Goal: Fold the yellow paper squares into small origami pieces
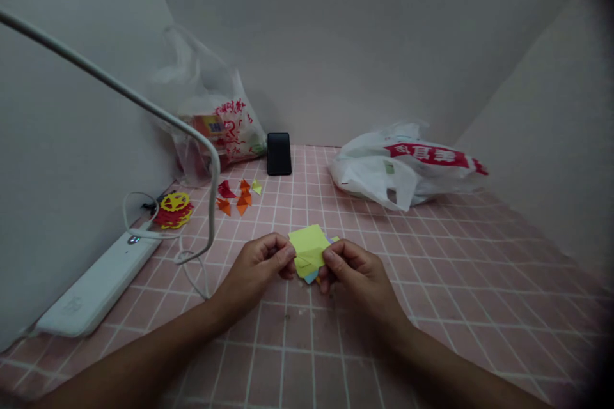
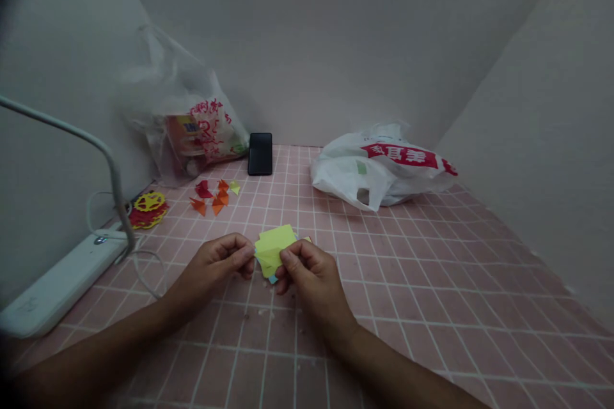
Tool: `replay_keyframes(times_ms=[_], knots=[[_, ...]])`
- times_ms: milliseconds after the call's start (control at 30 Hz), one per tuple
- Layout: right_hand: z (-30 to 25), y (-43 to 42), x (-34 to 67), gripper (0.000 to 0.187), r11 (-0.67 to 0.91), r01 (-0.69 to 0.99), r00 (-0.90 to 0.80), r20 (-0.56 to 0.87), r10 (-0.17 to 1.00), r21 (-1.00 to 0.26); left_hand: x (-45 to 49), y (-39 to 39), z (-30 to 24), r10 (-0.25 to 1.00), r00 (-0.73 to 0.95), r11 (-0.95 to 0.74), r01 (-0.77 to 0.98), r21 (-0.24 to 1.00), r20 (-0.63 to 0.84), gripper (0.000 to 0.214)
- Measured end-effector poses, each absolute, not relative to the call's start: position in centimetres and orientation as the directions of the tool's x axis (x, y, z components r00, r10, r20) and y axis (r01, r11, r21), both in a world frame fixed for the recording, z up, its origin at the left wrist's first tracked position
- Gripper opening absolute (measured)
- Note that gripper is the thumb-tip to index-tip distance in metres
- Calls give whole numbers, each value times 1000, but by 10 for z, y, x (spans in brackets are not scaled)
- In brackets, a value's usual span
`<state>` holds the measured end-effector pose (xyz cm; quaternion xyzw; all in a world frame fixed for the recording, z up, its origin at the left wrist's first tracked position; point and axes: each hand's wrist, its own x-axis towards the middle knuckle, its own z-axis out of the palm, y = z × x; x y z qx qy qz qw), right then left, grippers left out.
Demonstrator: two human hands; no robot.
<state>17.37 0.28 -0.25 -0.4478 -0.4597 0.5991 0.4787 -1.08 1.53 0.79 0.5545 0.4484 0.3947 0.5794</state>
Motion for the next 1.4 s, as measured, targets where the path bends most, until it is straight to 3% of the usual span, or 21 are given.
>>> replay_keyframes(times_ms=[233, 500, 667, 800, 900, 1300, 1400], knots=[[-8, -1, 171, 28, -106, -74, -244, -85, 966, -992, -4, 10, 10, 899, 398, 165, 77, 983, -182, 29], [-5, 0, 171, 28, -131, -93, -227, -107, 968, -987, -2, 8, 12, 906, 370, 190, 81, 978, -207, 27], [-6, 5, 171, 32, -137, -204, -206, -94, 974, -969, -4, 10, 7, 908, 350, 267, -55, 962, -232, 31], [-9, 5, 170, 25, -156, -250, -247, -93, 965, -956, -3, 11, 2, 889, 364, 372, -222, 901, -278, 36], [-10, 4, 169, 20, -152, -249, -287, -77, 955, -956, -1, 10, 1, 865, 405, 417, -254, 873, -295, 38], [-5, 3, 169, 21, -177, -286, -348, -71, 935, -942, 1, 7, -7, 817, 503, 454, -262, 852, -281, 28], [-4, 2, 170, 22, -177, -282, -338, -75, 938, -943, 0, 6, -6, 866, 440, 358, -211, 910, -239, 27]])
